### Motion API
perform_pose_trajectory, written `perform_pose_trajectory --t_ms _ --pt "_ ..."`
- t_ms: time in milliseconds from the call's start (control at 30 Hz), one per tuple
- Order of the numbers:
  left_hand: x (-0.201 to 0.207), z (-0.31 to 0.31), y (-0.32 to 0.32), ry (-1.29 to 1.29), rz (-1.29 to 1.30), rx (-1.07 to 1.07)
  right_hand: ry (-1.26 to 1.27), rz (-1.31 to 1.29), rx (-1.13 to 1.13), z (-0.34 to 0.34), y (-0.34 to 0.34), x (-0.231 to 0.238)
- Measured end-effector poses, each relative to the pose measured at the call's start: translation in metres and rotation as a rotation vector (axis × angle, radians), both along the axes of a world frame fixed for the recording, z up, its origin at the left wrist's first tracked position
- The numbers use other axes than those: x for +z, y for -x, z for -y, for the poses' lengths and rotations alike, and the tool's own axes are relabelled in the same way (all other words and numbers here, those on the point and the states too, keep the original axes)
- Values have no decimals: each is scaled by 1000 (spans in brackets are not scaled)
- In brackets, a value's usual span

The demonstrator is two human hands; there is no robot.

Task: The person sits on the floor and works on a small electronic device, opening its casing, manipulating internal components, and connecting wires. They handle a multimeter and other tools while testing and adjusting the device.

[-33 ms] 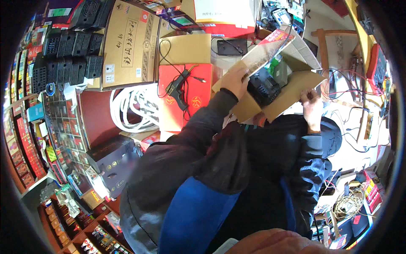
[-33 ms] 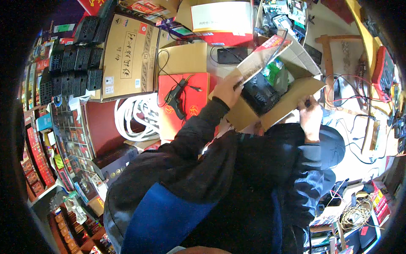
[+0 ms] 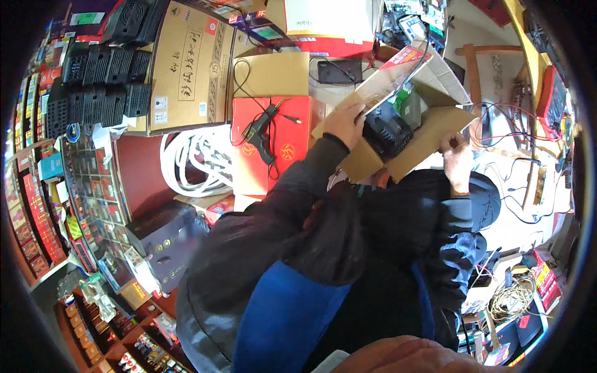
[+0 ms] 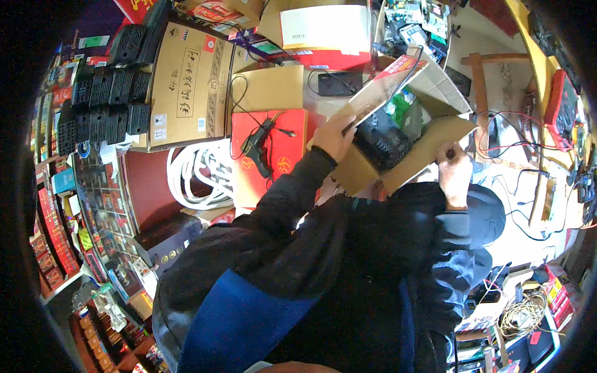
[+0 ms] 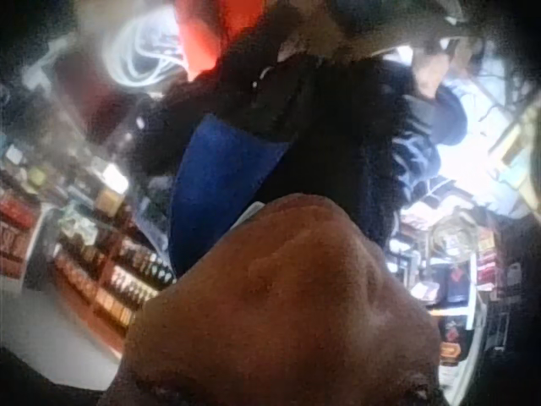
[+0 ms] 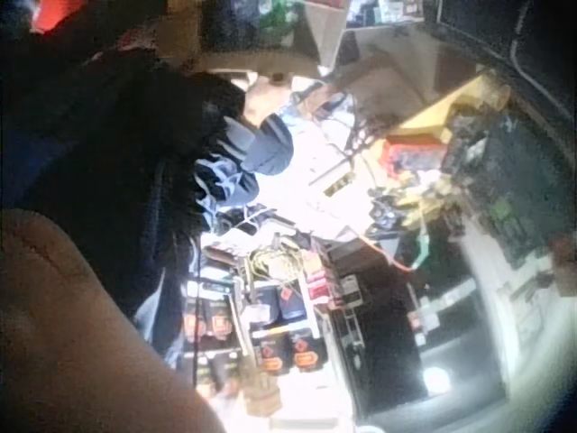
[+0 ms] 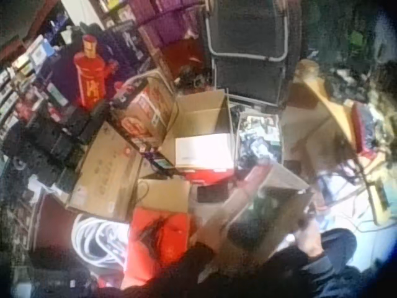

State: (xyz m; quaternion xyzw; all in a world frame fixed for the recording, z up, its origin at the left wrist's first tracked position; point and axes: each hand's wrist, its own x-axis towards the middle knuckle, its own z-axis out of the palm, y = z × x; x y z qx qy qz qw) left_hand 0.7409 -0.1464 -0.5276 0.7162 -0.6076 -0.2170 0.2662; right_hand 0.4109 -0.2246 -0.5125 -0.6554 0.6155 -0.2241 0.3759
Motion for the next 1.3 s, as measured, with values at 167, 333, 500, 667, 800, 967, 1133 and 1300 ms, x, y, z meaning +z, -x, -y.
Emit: perform_pose_trajectory --t_ms 167,333,500,667,800,967,1133,1300 --pt "11 -44 -15 -113 -172 63 85 -197 82 -6 -25 24" --pt "21 -106 -49 -179 -157 216 154 -54 227 -10 -75 27" --pt "21 -145 -77 -253 -167 362 142 33 331 -7 -93 25" --pt "46 -133 -88 -380 -115 352 42 108 641 -7 -113 31" --pt "63 -87 -75 -32 8 208 -96 56 737 -14 -133 48" --pt "64 10 -72 6 75 161 200 319 383 3 -127 55" --pt "63 127 -89 188 76 -2 -111 395 70 28 -128 29" --pt "47 295 -137 127 404 -129 -109 535 20 43 -153 11"
